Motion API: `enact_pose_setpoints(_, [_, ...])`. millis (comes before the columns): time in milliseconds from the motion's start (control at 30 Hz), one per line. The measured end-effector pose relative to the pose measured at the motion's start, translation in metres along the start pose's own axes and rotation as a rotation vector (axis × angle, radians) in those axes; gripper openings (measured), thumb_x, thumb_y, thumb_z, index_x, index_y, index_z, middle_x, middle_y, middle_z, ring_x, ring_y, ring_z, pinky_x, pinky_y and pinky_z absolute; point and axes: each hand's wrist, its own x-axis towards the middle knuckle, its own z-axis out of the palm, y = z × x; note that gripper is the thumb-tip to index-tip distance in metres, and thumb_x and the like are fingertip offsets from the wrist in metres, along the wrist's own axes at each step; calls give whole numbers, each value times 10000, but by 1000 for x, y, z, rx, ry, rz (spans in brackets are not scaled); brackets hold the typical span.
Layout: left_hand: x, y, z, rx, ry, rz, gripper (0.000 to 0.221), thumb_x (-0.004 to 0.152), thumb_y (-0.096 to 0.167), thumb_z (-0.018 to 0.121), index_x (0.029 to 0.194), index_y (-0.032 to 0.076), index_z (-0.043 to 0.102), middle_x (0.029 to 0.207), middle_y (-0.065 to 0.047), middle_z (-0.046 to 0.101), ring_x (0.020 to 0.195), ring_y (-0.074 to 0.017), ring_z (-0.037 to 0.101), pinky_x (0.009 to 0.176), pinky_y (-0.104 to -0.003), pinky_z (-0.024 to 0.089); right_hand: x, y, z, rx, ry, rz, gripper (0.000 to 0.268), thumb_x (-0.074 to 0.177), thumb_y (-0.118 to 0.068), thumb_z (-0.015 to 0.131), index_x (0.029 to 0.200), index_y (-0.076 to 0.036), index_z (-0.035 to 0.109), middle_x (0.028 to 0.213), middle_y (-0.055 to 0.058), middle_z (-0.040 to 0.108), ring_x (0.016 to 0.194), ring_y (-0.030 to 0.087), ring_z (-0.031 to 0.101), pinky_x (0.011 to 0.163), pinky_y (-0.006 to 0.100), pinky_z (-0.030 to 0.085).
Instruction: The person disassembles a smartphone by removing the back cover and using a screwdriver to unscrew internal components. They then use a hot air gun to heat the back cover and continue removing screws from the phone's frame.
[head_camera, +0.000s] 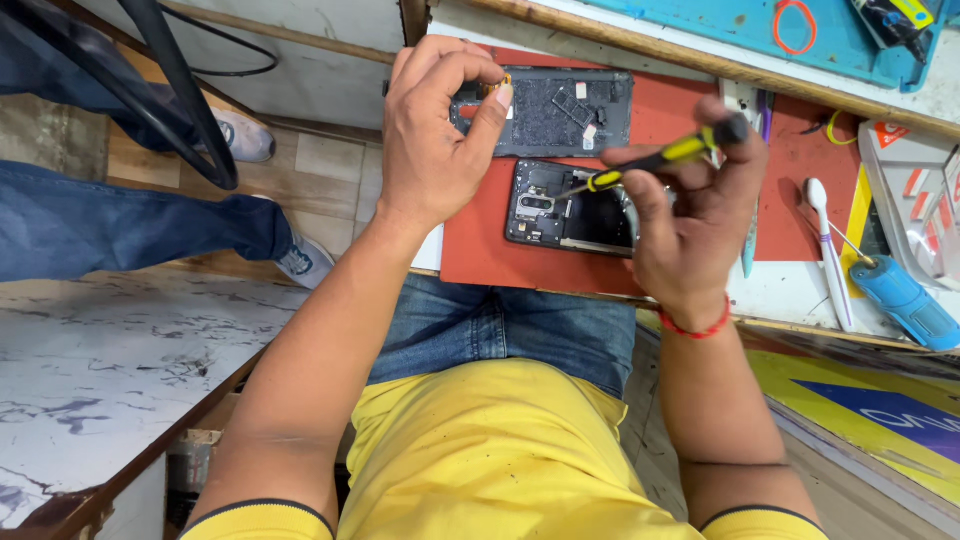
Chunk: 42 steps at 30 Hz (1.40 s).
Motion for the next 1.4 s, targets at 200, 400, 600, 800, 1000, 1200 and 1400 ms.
enact_pose_setpoints(200, [-1, 0, 1, 22, -8, 0, 70, 986, 98, 735, 1038, 72, 696, 1149, -51, 658, 1095, -260, 587, 979, -379, 493, -11, 14, 14, -116, 30, -151, 803, 1106, 109, 726, 1549, -128, 99, 1470, 128, 499, 1009, 250, 753, 895, 316, 656])
enact_pose_setpoints(400, [-3, -2, 1, 20, -4, -9, 73, 989, 106, 735, 1045, 79, 697, 1151, -42, 661, 1086, -251, 581, 974, -376, 492, -12, 22, 13, -190, -32, -275, 811, 1013, 154, 766, 1475, -147, 172, 1342, 110, 511, 1011, 293, 760, 910, 339, 647])
enact_pose_setpoints(600, [-3, -3, 0, 19, -8, 18, 80, 1005, 127, 738, 1055, 81, 694, 1151, -41, 658, 1098, -249, 577, 980, -378, 492, -12, 19, 17, -210, -21, -272, 843, 1018, 165, 774, 1487, -143, 145, 1334, 143, 504, 1018, 311, 769, 941, 356, 653])
enact_pose_setpoints(800, [-4, -4, 1, 5, -9, -2, 76, 1007, 134, 738, 1053, 86, 701, 1150, -36, 660, 1091, -244, 580, 969, -372, 500, -10, 19, 17, -240, -63, -322, 815, 1012, 164, 756, 1465, -140, 151, 1338, 115, 567, 1040, 320, 763, 925, 350, 659])
enact_pose_setpoints(1000, [-4, -4, 0, -3, -4, -1, 76, 1009, 131, 738, 1054, 86, 696, 1154, -30, 657, 1100, -241, 582, 970, -369, 503, -11, 23, 18, -211, -38, -317, 786, 1031, 161, 766, 1452, -153, 181, 1406, 102, 388, 1066, 339, 771, 955, 389, 632])
enact_pose_setpoints(1200, [-4, -4, 0, -4, -3, 4, 71, 1011, 126, 737, 1050, 85, 694, 1129, -26, 648, 1089, -231, 577, 966, -366, 499, -10, 23, 18, -266, -54, -338, 792, 994, 148, 769, 1424, -144, 172, 1372, 148, 483, 1029, 325, 768, 916, 356, 654])
enact_pose_setpoints(1400, [-3, -4, 0, -3, -4, 16, 67, 1005, 115, 739, 1044, 82, 696, 1118, -20, 647, 1051, -212, 568, 941, -359, 492, -10, 24, 17, -298, -60, -356, 797, 1014, 135, 787, 1441, -142, 173, 1265, 87, 514, 1038, 323, 776, 942, 336, 655])
